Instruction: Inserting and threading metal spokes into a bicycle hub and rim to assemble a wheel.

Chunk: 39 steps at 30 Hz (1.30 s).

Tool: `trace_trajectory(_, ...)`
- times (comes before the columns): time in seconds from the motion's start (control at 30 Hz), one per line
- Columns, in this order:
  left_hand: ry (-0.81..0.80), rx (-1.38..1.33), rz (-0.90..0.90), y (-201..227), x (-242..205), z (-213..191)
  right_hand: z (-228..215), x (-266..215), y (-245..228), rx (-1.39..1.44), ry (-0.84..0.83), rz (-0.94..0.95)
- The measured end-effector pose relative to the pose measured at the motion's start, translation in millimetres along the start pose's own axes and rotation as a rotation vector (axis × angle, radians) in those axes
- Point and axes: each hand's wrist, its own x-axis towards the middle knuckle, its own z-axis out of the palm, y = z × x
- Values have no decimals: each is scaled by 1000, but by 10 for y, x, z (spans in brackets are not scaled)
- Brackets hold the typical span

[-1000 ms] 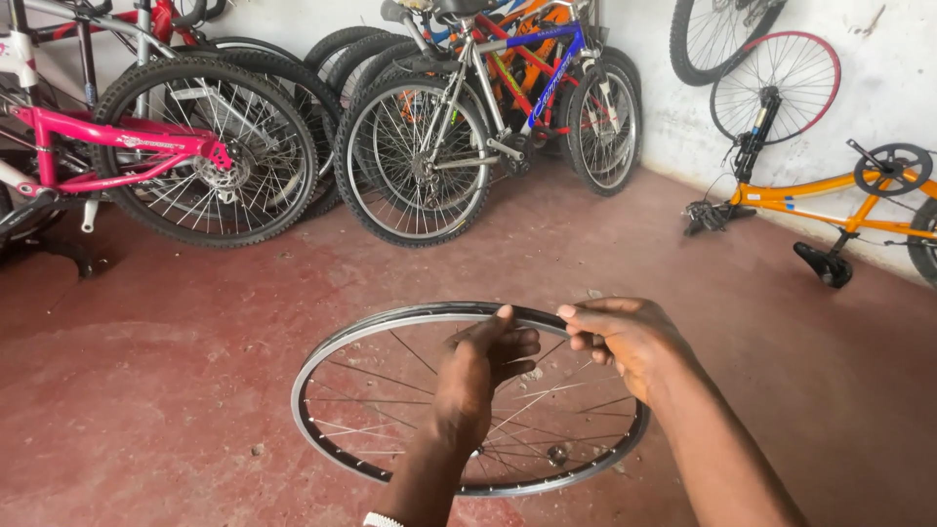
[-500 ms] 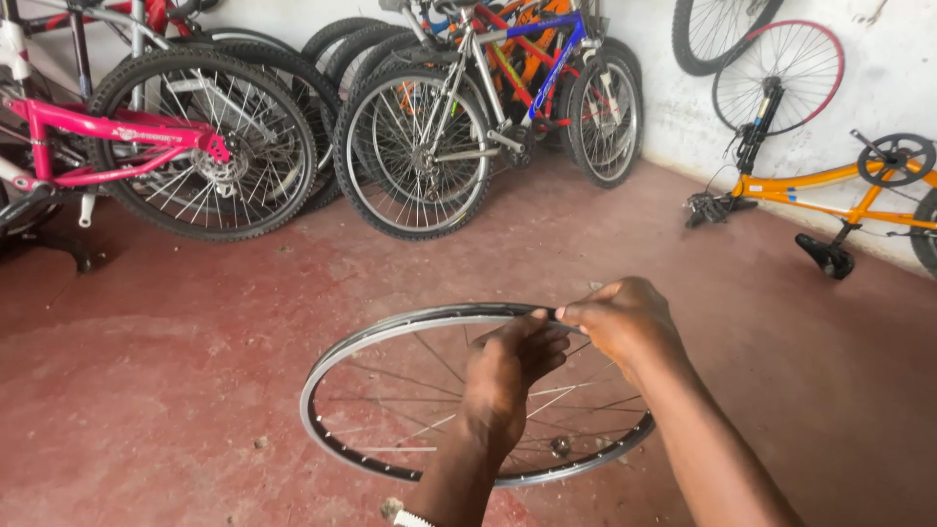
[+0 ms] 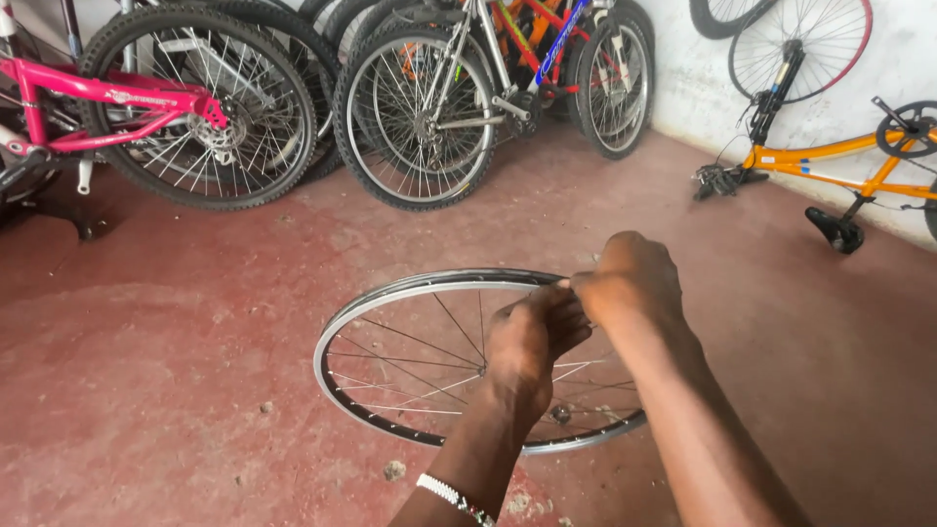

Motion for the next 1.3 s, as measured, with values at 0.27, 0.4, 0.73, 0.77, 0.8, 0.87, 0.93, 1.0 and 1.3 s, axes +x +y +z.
trace_trajectory(0.27, -2, -90, -74, -65, 69, -70, -51, -23, -69, -34, -86, 42)
trace_trajectory(0.4, -24, -120, -87, -91, 70, -63, 9, -16, -82, -28, -19, 20)
trace_trajectory(0.73, -13, -176, -108, -117, 229, -202, 0, -153, -119, 65, -35, -7)
trace_trajectory(0.77, -7, -175, -114, -88, 195, -185, 21, -109, -106, 77, -22, -10)
trace_trajectory(0.8, 3, -176, -121, -57, 148, -191, 56, -82, -100, 89, -15, -14)
trace_trajectory(0.87, -3, -179, -119, -157, 272, -230, 77, -58, -115, 64, 1, -9)
trace_trajectory(0.93, -13, -181, -117, -234, 384, -266, 69, -55, -111, 38, 21, -2)
trace_trajectory(1.0, -2, -156, -133, -281, 488, -295, 27, -67, -96, 118, -18, -11)
trace_trajectory(1.3, 79, -100, -136, -29, 140, -101, 87, 12, -82, 77, -17, 26)
